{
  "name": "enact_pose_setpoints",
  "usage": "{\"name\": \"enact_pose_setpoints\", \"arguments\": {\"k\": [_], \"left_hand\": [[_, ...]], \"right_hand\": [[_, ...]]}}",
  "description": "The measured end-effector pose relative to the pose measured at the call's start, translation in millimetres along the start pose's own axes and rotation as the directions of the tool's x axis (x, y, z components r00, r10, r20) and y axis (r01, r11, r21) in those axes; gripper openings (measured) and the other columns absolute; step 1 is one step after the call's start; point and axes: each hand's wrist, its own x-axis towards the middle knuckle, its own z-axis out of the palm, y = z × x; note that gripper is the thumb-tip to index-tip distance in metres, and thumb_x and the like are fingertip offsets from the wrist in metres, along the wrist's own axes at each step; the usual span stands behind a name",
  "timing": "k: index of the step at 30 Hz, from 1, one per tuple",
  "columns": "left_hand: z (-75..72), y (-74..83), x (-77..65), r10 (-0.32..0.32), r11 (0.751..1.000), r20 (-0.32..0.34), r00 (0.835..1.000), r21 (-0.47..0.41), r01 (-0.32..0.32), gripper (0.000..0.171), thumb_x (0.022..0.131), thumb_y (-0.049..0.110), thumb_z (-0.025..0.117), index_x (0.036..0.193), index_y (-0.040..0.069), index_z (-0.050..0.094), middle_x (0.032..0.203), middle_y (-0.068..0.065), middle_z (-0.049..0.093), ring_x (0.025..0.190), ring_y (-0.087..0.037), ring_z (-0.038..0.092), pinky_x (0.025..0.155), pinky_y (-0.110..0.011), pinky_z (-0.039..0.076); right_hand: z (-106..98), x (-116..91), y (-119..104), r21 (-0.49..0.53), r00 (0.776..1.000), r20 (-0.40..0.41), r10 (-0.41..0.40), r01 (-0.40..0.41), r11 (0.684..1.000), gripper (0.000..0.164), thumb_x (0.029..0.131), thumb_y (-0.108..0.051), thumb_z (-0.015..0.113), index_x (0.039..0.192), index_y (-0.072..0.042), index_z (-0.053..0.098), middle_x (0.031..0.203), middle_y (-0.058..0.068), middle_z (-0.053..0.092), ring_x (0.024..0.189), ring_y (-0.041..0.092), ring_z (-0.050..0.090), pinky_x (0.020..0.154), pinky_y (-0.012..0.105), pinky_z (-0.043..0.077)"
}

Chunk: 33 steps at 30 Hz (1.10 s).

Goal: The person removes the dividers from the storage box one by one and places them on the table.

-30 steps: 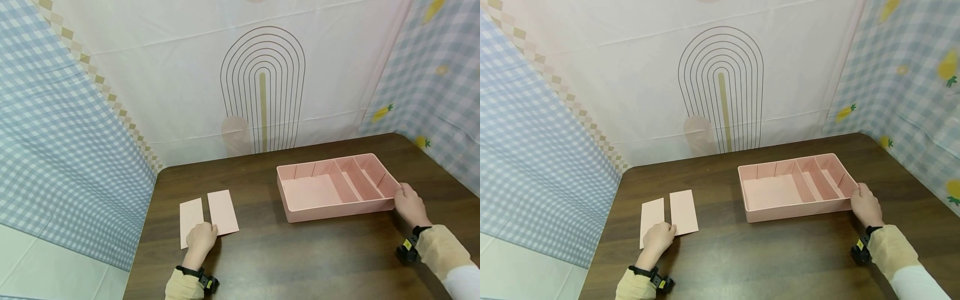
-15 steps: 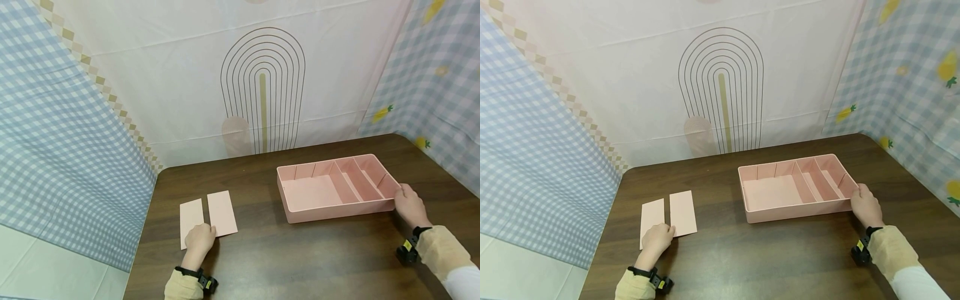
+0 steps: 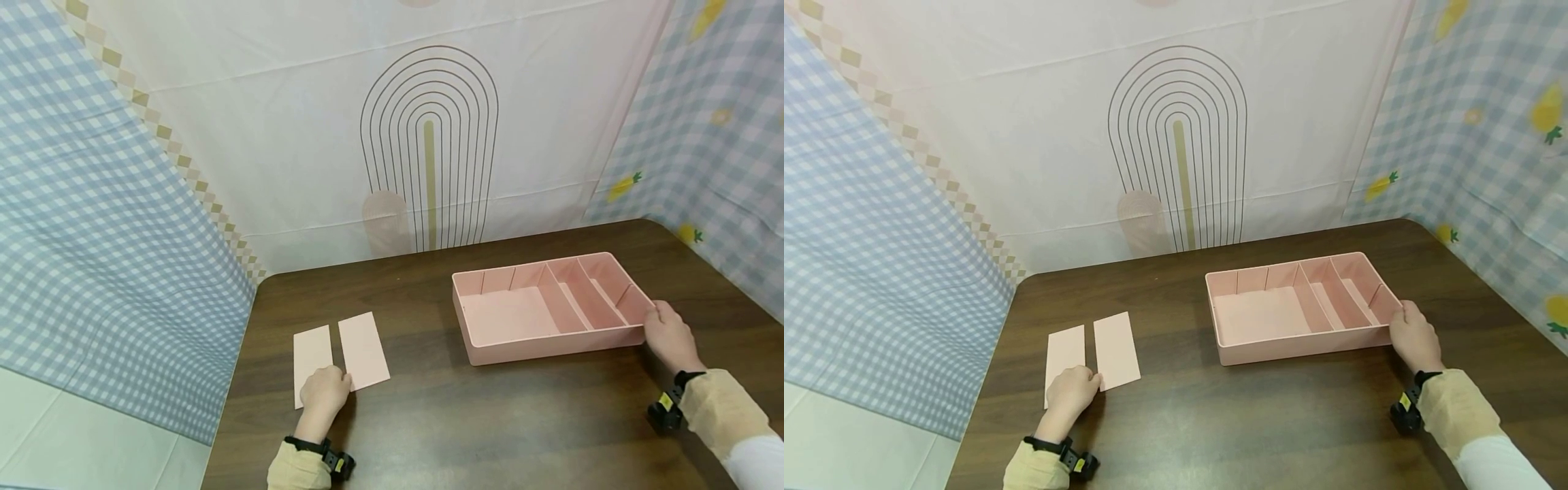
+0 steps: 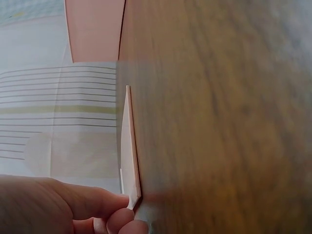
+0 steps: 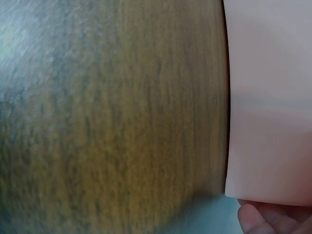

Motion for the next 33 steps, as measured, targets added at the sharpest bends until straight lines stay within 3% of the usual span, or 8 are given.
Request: {"name": "enact_pose_setpoints", "arguments": {"k": [33], "left_hand": [[-3.4,2.0,0.6,0.026,1.000,0.000,1.000,0.004,-0.026,0.031,0.085,0.021,0.051,0.056,0.013,0.051,0.055,-0.003,0.048,0.050,-0.020,0.046,0.044,-0.036,0.038]], "right_hand": [[0.4,0.5,2.6,0.018,1.000,0.019,0.005,-0.005,1.000,0.049,0.096,-0.025,0.014,0.125,0.013,0.027,0.120,0.043,0.032,0.103,0.059,0.033,0.081,0.067,0.030]]}}
